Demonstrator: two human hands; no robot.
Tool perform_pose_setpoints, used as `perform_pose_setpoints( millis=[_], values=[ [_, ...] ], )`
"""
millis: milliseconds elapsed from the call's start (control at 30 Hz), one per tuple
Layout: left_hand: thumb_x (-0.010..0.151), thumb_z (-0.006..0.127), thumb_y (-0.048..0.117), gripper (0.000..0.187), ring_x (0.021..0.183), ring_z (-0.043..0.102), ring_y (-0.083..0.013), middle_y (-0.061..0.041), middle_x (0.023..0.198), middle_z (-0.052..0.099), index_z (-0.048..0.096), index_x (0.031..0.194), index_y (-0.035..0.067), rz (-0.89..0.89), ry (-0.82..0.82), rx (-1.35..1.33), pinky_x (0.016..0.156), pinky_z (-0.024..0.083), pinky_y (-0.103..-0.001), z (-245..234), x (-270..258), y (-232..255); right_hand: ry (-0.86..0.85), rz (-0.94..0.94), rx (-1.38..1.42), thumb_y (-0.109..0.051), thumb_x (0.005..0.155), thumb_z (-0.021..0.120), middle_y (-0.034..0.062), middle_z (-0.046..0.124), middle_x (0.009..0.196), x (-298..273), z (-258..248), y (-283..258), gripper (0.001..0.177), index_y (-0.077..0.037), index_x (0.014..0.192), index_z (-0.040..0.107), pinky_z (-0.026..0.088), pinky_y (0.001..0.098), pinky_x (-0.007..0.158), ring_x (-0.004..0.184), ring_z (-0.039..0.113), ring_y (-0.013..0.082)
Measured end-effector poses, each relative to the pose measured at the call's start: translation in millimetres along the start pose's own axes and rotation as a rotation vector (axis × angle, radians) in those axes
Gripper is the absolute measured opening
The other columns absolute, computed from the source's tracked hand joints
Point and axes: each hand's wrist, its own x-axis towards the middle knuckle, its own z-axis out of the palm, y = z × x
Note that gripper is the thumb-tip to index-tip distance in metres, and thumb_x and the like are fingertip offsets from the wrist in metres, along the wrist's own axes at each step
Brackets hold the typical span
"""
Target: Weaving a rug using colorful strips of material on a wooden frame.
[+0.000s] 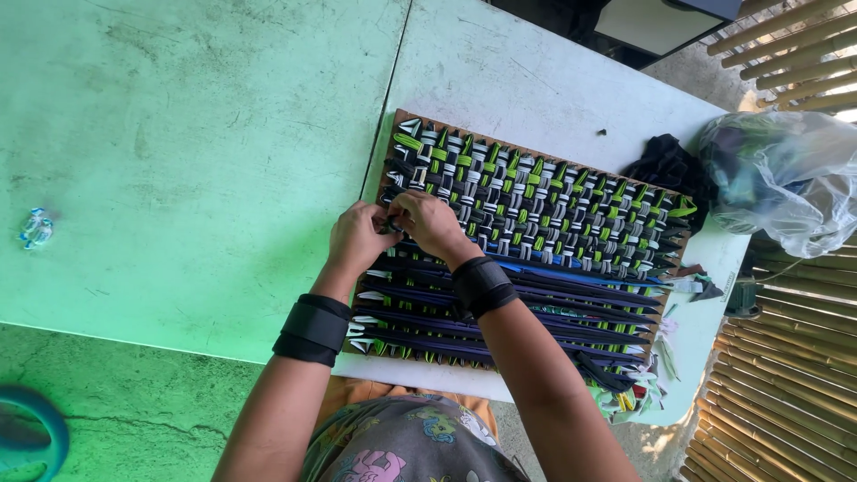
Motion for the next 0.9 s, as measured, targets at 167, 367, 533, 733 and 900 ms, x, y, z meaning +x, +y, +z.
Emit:
perform_pose_setpoints(
  millis=[167,367,533,733,900],
  values=[
    [0.073,0.09,0.027,0.025,0.076,0.07,-0.0241,-0.005,0.089,0.071,0.076,0.085,0.01,-0.161,0.026,0.063,0.067,0.056,-0.04,16,-3,-5,-0.028,0.028,-0.002,-0.009,0.083,0.077,0.0098,0.074,0.1,8,-1,1,0.023,-0.006,0.105,0.069,0.059,0.0384,0.077,0.09,0.073,0.0292],
    [0.074,0.084,0.019,0.018,0.069,0.068,-0.0225,-0.009,0.096,0.065,0.071,0.079,0.007,-0.141,0.201,-0.079,0.061,0.056,-0.036,18,-5,-15,-0.093,0.058,0.021,-0.012,0.085,0.076,0.0107,0.075,0.098,20,0,3,0.021,-0.007,0.104,0.07,0.058,0.0392,0.076,0.089,0.073,0.0298],
    [0.078,0.077,0.014,0.013,0.063,0.066,-0.0204,-0.007,0.089,0.067,0.069,0.084,0.005,-0.223,0.177,-0.17,0.06,0.054,-0.035,25,-4,-27,-0.061,0.066,-0.005,-0.012,0.082,0.078,0.0105,0.076,0.096,26,3,-5,0.024,-0.006,0.104,0.07,0.058,0.0392,0.076,0.088,0.074,0.0296],
    [0.084,0.072,0.015,0.011,0.055,0.065,-0.0197,-0.01,0.07,0.072,0.072,0.088,0.004,-0.377,0.057,-0.22,0.057,0.051,-0.035,21,2,-37,0.025,0.069,-0.002,-0.015,0.082,0.08,0.0091,0.078,0.091,25,11,-1,0.019,-0.008,0.098,0.075,0.058,0.0388,0.071,0.082,0.075,0.0282],
    [0.085,0.072,0.018,0.013,0.063,0.07,-0.0169,-0.008,0.074,0.074,0.073,0.087,0.005,-0.432,-0.078,-0.283,0.06,0.054,-0.035,22,9,-49,-0.023,0.112,0.012,-0.015,0.083,0.08,0.0081,0.078,0.089,30,12,2,0.015,-0.009,0.096,0.076,0.058,0.0385,0.069,0.078,0.076,0.0268]
  ],
)
